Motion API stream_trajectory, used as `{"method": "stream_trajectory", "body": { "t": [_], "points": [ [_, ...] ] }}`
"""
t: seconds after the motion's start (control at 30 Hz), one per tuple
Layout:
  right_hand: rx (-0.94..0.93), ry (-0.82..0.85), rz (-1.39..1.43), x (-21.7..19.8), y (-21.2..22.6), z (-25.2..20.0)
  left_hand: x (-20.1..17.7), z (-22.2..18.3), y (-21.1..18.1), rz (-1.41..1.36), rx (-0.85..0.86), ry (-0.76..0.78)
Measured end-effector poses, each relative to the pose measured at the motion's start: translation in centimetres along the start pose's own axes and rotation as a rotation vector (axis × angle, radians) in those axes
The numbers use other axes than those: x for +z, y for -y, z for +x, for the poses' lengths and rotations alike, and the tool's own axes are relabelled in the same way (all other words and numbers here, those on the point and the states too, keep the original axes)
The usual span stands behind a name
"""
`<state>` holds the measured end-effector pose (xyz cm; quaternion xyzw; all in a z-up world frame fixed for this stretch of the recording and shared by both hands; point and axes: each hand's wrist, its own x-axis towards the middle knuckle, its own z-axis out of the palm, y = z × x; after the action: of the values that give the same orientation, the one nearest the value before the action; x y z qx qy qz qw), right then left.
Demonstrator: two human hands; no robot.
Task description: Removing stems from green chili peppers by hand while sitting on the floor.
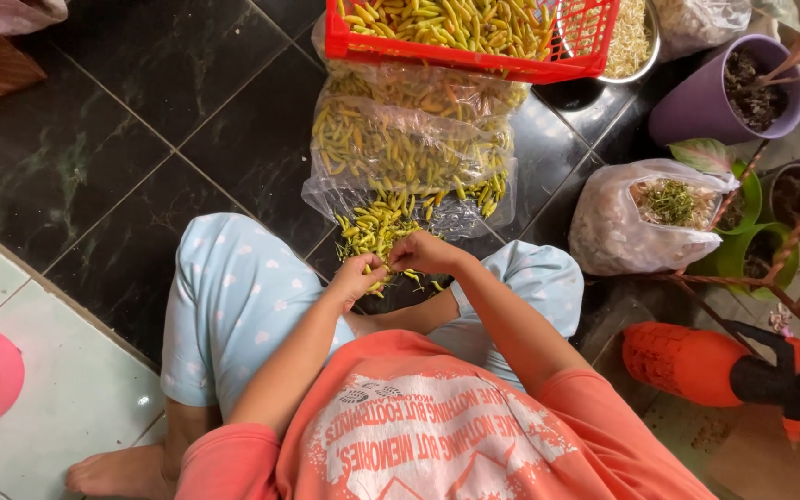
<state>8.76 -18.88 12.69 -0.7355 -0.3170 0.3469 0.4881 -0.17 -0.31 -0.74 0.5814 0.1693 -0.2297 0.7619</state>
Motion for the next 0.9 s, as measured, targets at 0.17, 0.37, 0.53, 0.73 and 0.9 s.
{"method": "stream_trajectory", "body": {
  "t": [0.17,0.37,0.53,0.73,0.9],
  "points": [
    [0.046,-0.116,-0.141,-0.6,-0.9,0.8,-0.1,0.0,-0.2,-0.016,-0.022,-0.045],
    [0.198,-0.353,0.091,2.9,-2.6,0.7,0.0,-0.4,-2.0,-0.187,-0.069,-0.186],
    [0.199,-0.505,-0.008,5.1,-4.4,1.0,0.5,-0.8,-2.2,-0.369,-0.125,-0.139],
    [0.283,-0.500,0.521,5.7,-6.2,1.3,0.9,-1.0,-2.0,-0.334,-0.010,-0.110],
    [0.336,-0.316,0.983,5.3,-9.0,0.8,0.6,-0.5,-1.3,-0.295,0.068,-0.067]
  ]
}}
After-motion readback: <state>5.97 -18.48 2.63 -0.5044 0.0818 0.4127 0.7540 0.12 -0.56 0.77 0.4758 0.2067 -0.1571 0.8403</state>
